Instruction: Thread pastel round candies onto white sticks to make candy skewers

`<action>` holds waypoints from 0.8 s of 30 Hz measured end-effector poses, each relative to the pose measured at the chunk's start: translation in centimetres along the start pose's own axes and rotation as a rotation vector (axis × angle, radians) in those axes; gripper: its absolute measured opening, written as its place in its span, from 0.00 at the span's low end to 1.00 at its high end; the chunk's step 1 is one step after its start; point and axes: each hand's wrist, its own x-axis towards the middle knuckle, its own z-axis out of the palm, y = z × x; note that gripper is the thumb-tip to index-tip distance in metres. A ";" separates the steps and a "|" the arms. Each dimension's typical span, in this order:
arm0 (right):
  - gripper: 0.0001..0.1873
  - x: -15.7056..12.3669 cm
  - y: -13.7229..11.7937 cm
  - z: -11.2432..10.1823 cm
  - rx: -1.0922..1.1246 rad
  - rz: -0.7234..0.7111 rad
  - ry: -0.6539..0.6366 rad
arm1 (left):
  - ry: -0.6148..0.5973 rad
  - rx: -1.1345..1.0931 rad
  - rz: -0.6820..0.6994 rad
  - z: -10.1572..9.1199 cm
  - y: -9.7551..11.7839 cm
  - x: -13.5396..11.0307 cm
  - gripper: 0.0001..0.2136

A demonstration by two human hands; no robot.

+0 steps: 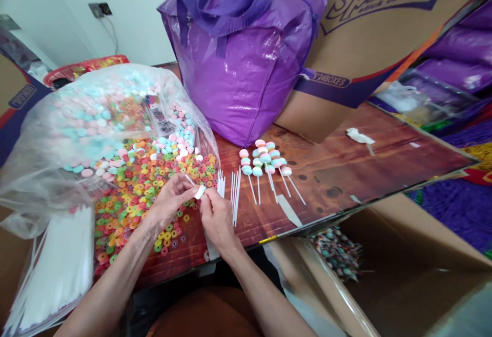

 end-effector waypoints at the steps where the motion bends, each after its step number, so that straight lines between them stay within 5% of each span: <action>1: 0.17 0.2 0.1 0.0 0.028 0.015 -0.002 | -0.019 0.017 0.003 0.0 0.0 0.3 0.19; 5: 0.17 1.2 0.5 -0.6 0.069 0.054 0.029 | 0.043 0.304 0.149 -0.3 1.2 3.3 0.09; 8: 0.17 1.6 0.9 -1.1 0.061 0.068 0.067 | 0.151 0.944 0.288 0.0 2.8 7.0 0.10; 11: 0.17 1.4 1.3 -1.1 0.074 0.090 0.065 | 0.067 1.470 0.233 0.8 4.0 10.0 0.13; 17: 0.17 0.9 1.7 -0.5 0.134 0.144 0.014 | -0.128 1.642 0.221 1.9 4.2 11.7 0.18; 24: 0.17 1.0 1.7 -0.6 0.152 0.135 0.008 | -0.167 1.684 0.335 -0.2 3.5 11.6 0.17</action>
